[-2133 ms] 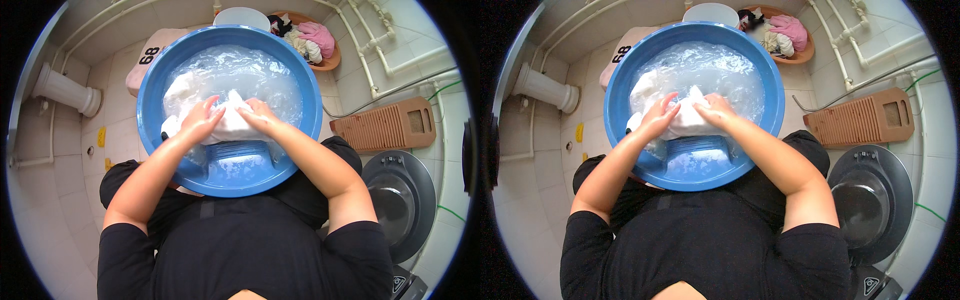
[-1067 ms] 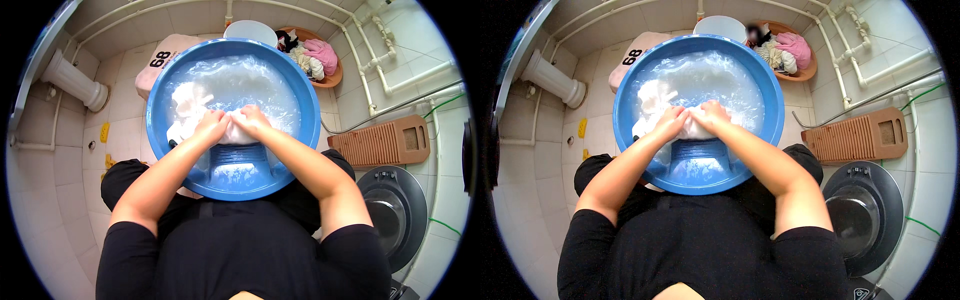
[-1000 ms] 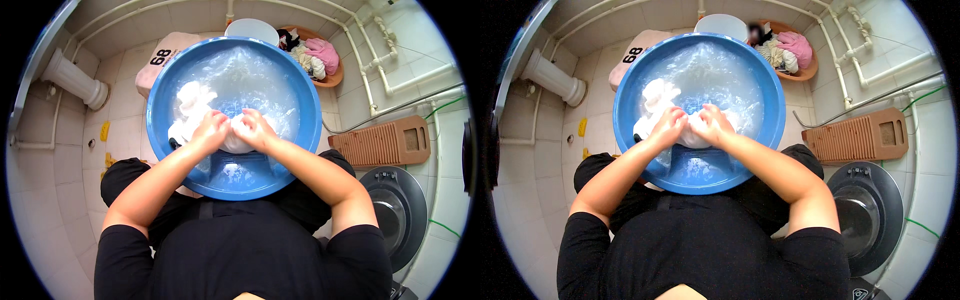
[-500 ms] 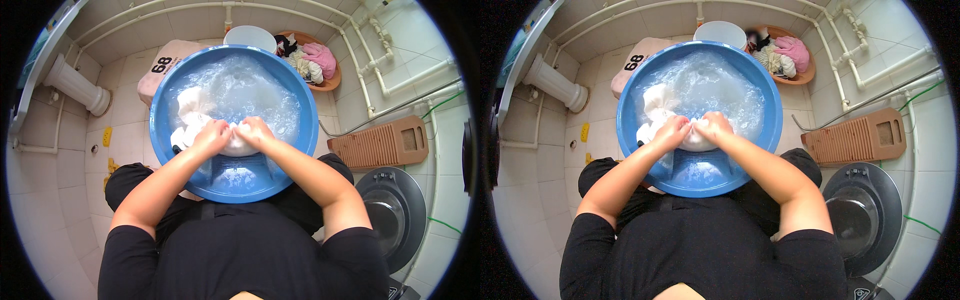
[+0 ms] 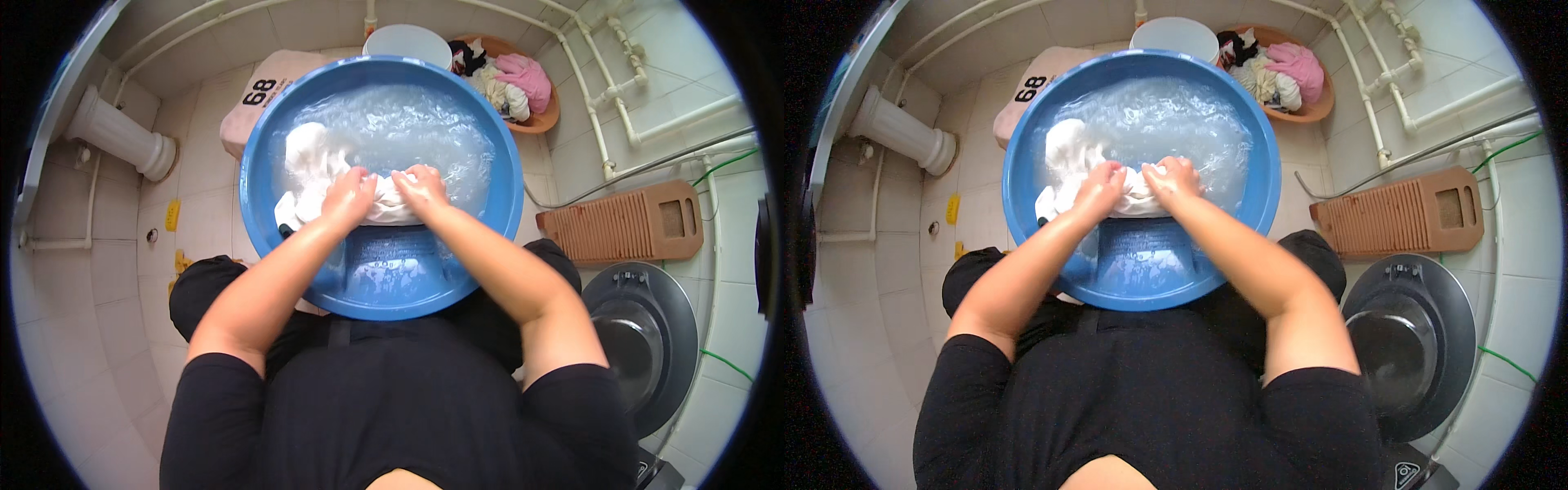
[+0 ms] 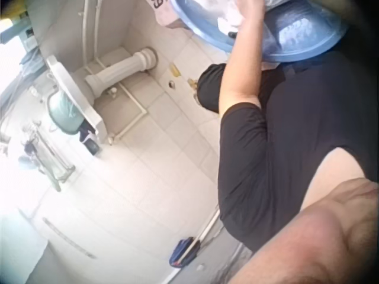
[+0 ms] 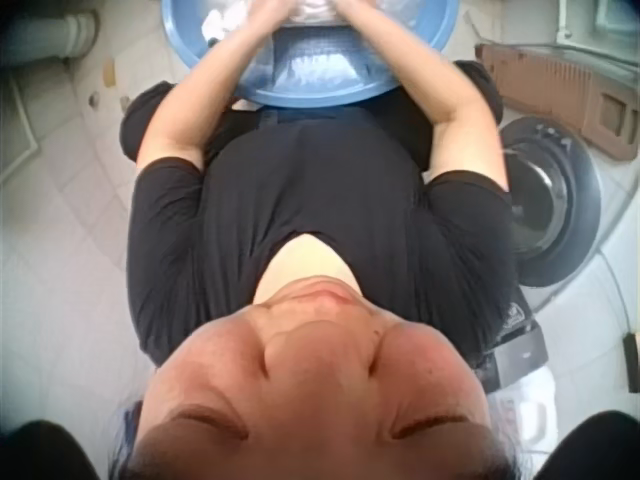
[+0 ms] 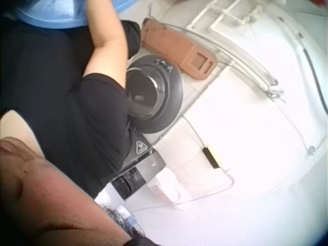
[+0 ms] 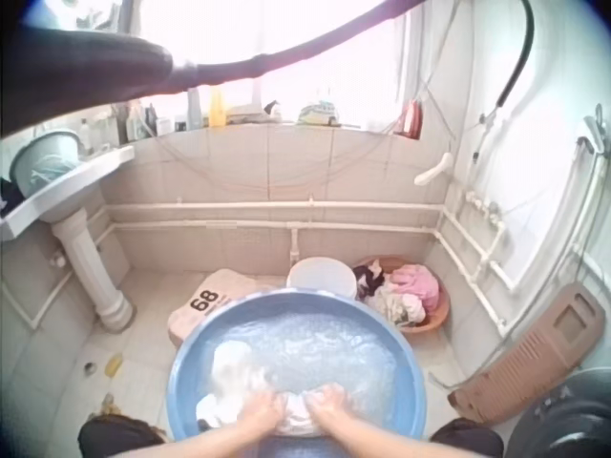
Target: The person sits on the floor and hand-washes a white cloth in a blue basin filled with soapy water. They repeatedly scrub, squeeze, and rinse the cloth by hand, occasionally lifting it to wring out excess water before submerging it again.
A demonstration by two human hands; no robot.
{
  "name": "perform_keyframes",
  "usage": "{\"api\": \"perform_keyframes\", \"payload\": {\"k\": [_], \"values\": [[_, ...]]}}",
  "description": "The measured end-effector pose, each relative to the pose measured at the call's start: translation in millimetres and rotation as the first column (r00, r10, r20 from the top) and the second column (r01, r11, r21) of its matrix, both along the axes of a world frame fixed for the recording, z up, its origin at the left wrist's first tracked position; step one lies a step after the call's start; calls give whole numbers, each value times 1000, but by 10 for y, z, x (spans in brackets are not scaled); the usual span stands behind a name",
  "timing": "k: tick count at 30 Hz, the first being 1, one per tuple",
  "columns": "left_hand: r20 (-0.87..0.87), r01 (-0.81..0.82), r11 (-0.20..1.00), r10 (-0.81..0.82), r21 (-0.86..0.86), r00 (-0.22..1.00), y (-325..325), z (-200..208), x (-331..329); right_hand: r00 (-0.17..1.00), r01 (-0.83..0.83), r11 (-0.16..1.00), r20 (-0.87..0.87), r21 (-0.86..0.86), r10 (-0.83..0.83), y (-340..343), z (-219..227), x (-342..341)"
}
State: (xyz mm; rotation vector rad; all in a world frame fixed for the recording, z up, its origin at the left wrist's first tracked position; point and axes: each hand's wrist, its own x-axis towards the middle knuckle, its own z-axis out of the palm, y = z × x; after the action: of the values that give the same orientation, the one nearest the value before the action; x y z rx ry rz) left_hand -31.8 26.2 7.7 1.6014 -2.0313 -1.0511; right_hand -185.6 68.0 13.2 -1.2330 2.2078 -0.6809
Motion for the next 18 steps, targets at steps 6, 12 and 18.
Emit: {"api": "perform_keyframes", "payload": {"k": [6,12,18], "values": [[334,523,789,-423,-322,843,598,451,309,738,-667,596,-281,-448,614,759,427,43],[419,591,751,-454,-295,786,272,42,150,717,-685,666,-433,-296,546,342,88,99],[438,377,923,-310,-72,844,63,173,-71,904,-383,909,-270,-165,332,-30,-128,30]]}}
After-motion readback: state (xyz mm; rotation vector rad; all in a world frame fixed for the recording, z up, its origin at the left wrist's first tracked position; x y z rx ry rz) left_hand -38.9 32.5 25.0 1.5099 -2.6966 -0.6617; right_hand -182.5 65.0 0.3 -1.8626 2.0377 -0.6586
